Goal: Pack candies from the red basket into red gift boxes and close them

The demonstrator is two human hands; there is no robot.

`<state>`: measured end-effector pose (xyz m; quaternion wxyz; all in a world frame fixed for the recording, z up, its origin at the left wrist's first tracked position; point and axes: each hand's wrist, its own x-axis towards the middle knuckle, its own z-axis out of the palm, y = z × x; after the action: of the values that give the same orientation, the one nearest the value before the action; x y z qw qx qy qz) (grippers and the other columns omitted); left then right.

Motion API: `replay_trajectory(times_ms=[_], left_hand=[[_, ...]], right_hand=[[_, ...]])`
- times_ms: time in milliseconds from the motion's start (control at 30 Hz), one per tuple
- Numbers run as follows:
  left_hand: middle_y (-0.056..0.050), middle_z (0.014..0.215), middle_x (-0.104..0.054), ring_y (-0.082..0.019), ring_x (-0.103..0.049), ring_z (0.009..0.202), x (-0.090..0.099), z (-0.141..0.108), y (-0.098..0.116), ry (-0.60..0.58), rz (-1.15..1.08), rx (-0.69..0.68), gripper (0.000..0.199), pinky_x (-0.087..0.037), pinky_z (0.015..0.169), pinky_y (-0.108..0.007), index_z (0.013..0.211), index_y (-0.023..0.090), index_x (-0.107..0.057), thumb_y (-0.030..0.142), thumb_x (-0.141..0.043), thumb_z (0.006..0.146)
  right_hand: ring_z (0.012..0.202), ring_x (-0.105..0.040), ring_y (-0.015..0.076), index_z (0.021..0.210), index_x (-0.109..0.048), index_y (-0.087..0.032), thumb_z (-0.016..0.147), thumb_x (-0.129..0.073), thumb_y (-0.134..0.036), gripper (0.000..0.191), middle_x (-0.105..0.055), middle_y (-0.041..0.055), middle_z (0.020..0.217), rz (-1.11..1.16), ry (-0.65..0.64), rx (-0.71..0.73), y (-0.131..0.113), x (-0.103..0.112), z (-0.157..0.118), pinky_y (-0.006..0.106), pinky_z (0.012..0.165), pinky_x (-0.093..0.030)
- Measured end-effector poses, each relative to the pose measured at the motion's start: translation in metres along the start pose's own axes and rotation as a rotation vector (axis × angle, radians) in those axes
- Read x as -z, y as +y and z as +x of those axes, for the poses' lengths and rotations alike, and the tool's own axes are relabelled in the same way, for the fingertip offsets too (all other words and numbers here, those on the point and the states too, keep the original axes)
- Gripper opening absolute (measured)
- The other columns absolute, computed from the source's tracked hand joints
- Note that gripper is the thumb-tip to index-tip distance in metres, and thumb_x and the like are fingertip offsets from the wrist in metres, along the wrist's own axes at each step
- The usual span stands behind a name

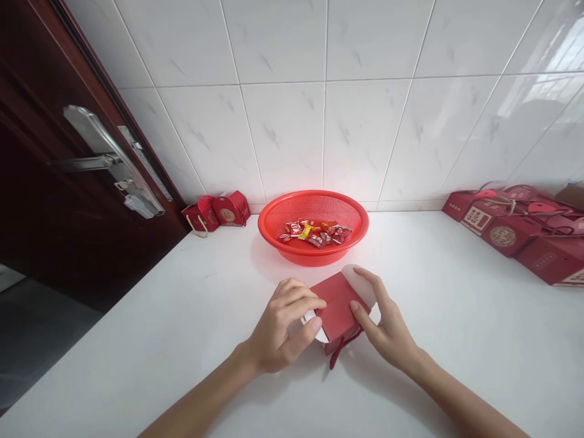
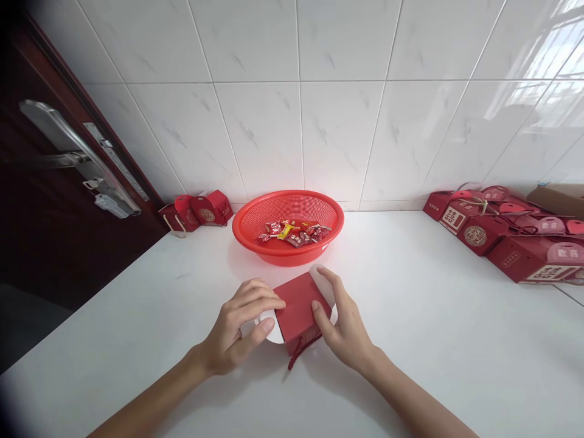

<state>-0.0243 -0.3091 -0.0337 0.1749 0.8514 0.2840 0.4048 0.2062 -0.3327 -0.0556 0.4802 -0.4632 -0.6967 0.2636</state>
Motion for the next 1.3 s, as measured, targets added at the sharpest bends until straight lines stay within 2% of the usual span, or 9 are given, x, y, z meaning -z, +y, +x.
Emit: replay_trajectory(times_ms=[267, 400, 600, 800, 933, 1300], left_hand=[[-0.005, 0.082, -0.073, -0.023, -0.065, 0.082, -0.0042, 0.0025, 0.0003, 0.050, 0.060, -0.006, 0.024, -0.047, 0.099, -0.047, 0.086, 0.022, -0.071, 0.030, -0.049, 0.092], [-0.003, 0.081, -0.074, -0.022, -0.066, 0.082, -0.0051, 0.0018, 0.0014, 0.057, 0.054, -0.007, 0.021, -0.045, 0.100, -0.047, 0.085, 0.023, -0.070, 0.028, -0.050, 0.090], [-0.003, 0.082, -0.075, -0.022, -0.067, 0.083, -0.0004, 0.0039, 0.0057, 0.036, 0.077, -0.003, 0.020, -0.045, 0.102, -0.047, 0.084, 0.022, -0.070, 0.025, -0.050, 0.089], [-0.002, 0.081, -0.075, -0.021, -0.069, 0.083, 0.0011, 0.0057, 0.0081, 0.031, 0.094, -0.018, 0.019, -0.046, 0.102, -0.045, 0.084, 0.021, -0.070, 0.023, -0.051, 0.088], [-0.001, 0.080, -0.075, -0.020, -0.068, 0.082, -0.0029, 0.0037, 0.0054, 0.071, 0.062, -0.022, 0.018, -0.043, 0.103, -0.045, 0.082, 0.022, -0.069, 0.024, -0.052, 0.088], [0.000, 0.085, -0.075, -0.017, -0.069, 0.086, 0.0002, 0.0038, 0.0047, 0.065, 0.058, -0.077, 0.014, -0.041, 0.105, -0.039, 0.088, 0.020, -0.069, 0.017, -0.055, 0.087]], right_hand=[[0.097, -0.072, 0.0218, 0.144, -0.038, -0.026, 0.103, -0.045, -0.030, 0.042, -0.064, 0.0121, 0.129, 0.104, -0.067, -0.033, -0.0016, 0.0018, 0.0021, 0.033, 0.075, -0.064], [0.100, -0.071, 0.0220, 0.144, -0.036, -0.027, 0.103, -0.045, -0.030, 0.042, -0.061, 0.0121, 0.133, 0.118, -0.077, -0.038, -0.0015, 0.0016, 0.0026, 0.032, 0.075, -0.063], [0.094, -0.071, 0.0210, 0.144, -0.033, -0.027, 0.103, -0.042, -0.029, 0.042, -0.062, 0.0111, 0.130, 0.125, -0.103, -0.047, -0.0010, 0.0013, 0.0031, 0.030, 0.066, -0.061], [0.090, -0.070, 0.0200, 0.145, -0.031, -0.028, 0.103, -0.042, -0.028, 0.043, -0.063, 0.0102, 0.125, 0.162, -0.127, -0.070, -0.0010, 0.0016, 0.0022, 0.030, 0.068, -0.061], [0.090, -0.069, 0.0194, 0.145, -0.032, -0.028, 0.104, -0.042, -0.029, 0.042, -0.060, 0.0110, 0.130, 0.173, -0.122, -0.076, -0.0007, 0.0019, 0.0014, 0.031, 0.071, -0.061], [0.094, -0.068, 0.0200, 0.144, -0.034, -0.029, 0.105, -0.045, -0.038, 0.042, -0.059, 0.0094, 0.131, 0.186, -0.100, -0.115, 0.0021, 0.0015, 0.0002, 0.032, 0.076, -0.061]])
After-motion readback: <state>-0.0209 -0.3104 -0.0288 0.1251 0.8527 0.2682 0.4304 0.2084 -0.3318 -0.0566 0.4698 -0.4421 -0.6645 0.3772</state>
